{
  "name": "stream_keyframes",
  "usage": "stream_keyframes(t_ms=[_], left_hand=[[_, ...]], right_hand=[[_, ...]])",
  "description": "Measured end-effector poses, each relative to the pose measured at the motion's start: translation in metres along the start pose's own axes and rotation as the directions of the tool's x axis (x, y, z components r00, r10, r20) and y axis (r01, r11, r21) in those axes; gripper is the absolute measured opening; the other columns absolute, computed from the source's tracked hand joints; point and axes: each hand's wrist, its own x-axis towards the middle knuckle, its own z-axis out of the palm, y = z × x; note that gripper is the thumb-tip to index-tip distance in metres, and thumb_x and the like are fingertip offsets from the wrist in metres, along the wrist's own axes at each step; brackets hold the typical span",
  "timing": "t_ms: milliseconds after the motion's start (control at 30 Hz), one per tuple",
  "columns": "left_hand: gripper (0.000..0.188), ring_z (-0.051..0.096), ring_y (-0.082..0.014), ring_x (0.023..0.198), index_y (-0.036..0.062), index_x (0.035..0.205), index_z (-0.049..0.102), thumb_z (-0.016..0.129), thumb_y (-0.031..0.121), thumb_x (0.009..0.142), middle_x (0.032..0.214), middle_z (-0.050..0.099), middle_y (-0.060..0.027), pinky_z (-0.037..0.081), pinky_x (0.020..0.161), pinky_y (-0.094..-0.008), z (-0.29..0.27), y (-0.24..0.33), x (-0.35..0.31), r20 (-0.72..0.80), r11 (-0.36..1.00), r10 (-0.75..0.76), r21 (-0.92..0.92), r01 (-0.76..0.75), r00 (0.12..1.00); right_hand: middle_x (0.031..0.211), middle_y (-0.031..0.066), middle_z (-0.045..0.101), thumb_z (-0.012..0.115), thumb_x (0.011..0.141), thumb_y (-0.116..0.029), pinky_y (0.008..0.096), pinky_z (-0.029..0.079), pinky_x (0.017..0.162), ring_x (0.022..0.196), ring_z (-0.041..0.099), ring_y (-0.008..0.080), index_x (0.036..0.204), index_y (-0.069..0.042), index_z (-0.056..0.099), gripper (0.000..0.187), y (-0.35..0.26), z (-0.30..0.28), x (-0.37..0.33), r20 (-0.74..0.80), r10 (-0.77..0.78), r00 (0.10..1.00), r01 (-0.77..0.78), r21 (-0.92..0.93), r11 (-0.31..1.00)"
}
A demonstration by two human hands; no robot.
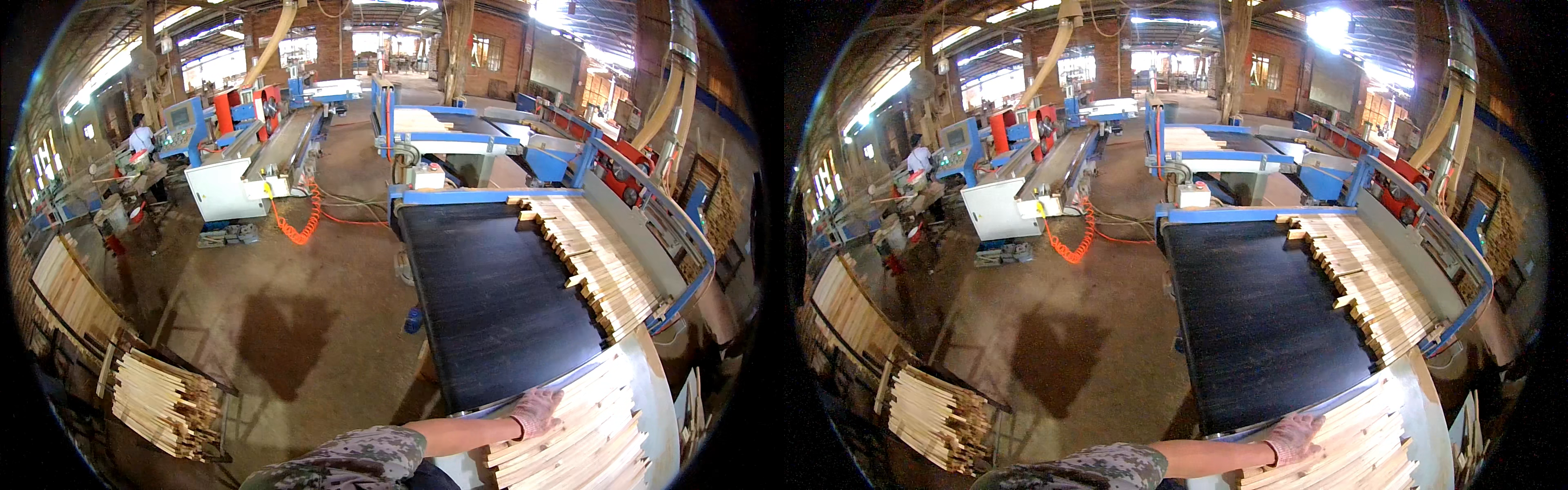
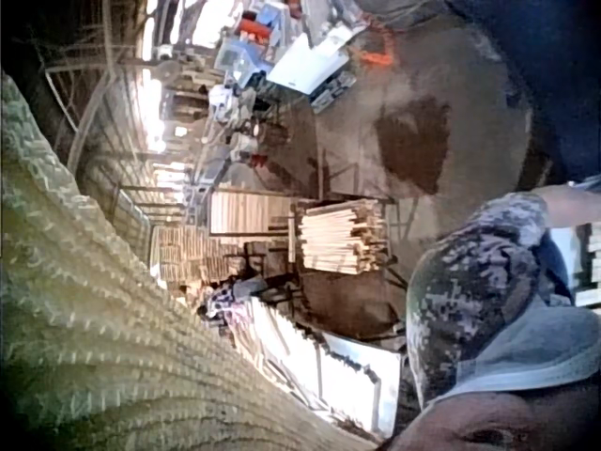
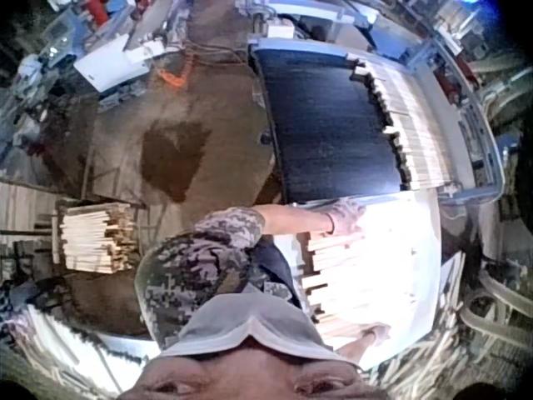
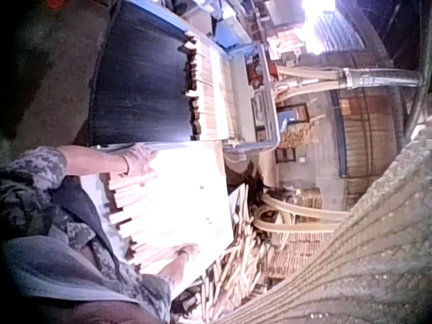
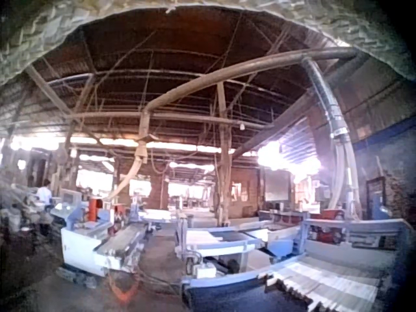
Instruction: The person sorts and aligns wood strips on a table, places them onto a conveyor belt, and retrieves a stack of wood strips from a nearby sorting station to continue the process.
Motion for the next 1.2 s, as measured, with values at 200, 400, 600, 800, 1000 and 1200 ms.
stream_keyframes(t_ms=[200, 400, 600, 800, 1000, 1200], left_hand=[[0.08, 0.049, -0.0381, 0.14, -0.0003, 0.159, 0.038, 0.063, 0.045, 0.098, 0.15, 0.052, -0.0235, 0.035, 0.119, -0.0487, 0.001, -0.007, 0.001, 0.032, 0.998, -0.031, 0.052, 0.03, 0.999], [0.078, 0.055, -0.0347, 0.136, 0.0017, 0.16, 0.037, 0.059, 0.048, 0.102, 0.146, 0.056, -0.0228, 0.038, 0.114, -0.0461, 0.006, -0.008, 0.002, 0.021, 0.992, -0.019, 0.122, 0.016, 1.0], [0.078, 0.055, -0.0358, 0.134, 0.0024, 0.159, 0.037, 0.062, 0.047, 0.1, 0.144, 0.057, -0.0226, 0.039, 0.114, -0.0472, 0.01, -0.011, 0.004, -0.005, 0.994, -0.025, 0.108, 0.026, 1.0], [0.078, 0.057, -0.0352, 0.13, 0.0013, 0.158, 0.041, 0.062, 0.049, 0.1, 0.142, 0.057, -0.0218, 0.04, 0.113, -0.0464, 0.003, -0.005, 0.0, -0.002, 0.993, -0.023, 0.113, 0.023, 1.0], [0.081, 0.055, -0.037, 0.133, 0.0017, 0.159, 0.039, 0.062, 0.05, 0.099, 0.144, 0.055, -0.0223, 0.039, 0.114, -0.0476, 0.005, -0.008, 0.002, 0.018, 0.993, -0.027, 0.119, 0.025, 0.999], [0.08, 0.054, -0.0384, 0.135, 0.0011, 0.159, 0.038, 0.063, 0.048, 0.099, 0.144, 0.055, -0.0239, 0.038, 0.116, -0.0482, 0.0, -0.006, 0.0, 0.042, 0.995, -0.035, 0.091, 0.031, 0.999]], right_hand=[[0.102, 0.0188, 0.075, 0.058, 0.1, -0.04, 0.0481, 0.057, 0.065, 0.076, 0.072, 0.031, 0.125, -0.006, 0.067, 0.044, -0.015, -0.001, -0.009, 0.19, 0.082, 0.978, -0.098, 0.076, 0.992], [0.108, 0.0203, 0.072, 0.056, 0.101, -0.041, 0.0475, 0.055, 0.072, 0.084, 0.07, 0.0327, 0.129, -0.004, 0.064, 0.046, 0.001, 0.021, 0.014, 0.123, 0.033, 0.992, -0.046, 0.099, 0.994], [0.115, 0.0217, 0.069, 0.054, 0.102, -0.041, 0.0469, 0.053, 0.078, 0.092, 0.068, 0.0344, 0.133, -0.003, 0.061, 0.05, 0.008, 0.045, 0.042, 0.074, -0.019, 0.997, 0.009, 0.128, 0.992], [0.121, 0.0232, 0.067, 0.052, 0.103, -0.042, 0.0464, 0.051, 0.085, 0.1, 0.065, 0.0361, 0.137, -0.001, 0.057, 0.053, 0.02, 0.057, 0.056, 0.039, -0.044, 0.998, 0.037, 0.154, 0.987], [0.127, 0.0247, 0.064, 0.051, 0.104, -0.042, 0.0458, 0.049, 0.092, 0.108, 0.063, 0.0378, 0.141, 0.0, 0.054, 0.056, 0.025, 0.057, 0.055, 0.032, -0.048, 0.998, 0.041, 0.172, 0.984], [0.134, 0.0262, 0.061, 0.049, 0.106, -0.043, 0.0452, 0.047, 0.098, 0.116, 0.061, 0.0395, 0.145, 0.001, 0.051, 0.059, 0.03, 0.058, 0.058, 0.021, -0.046, 0.999, 0.041, 0.191, 0.981]])
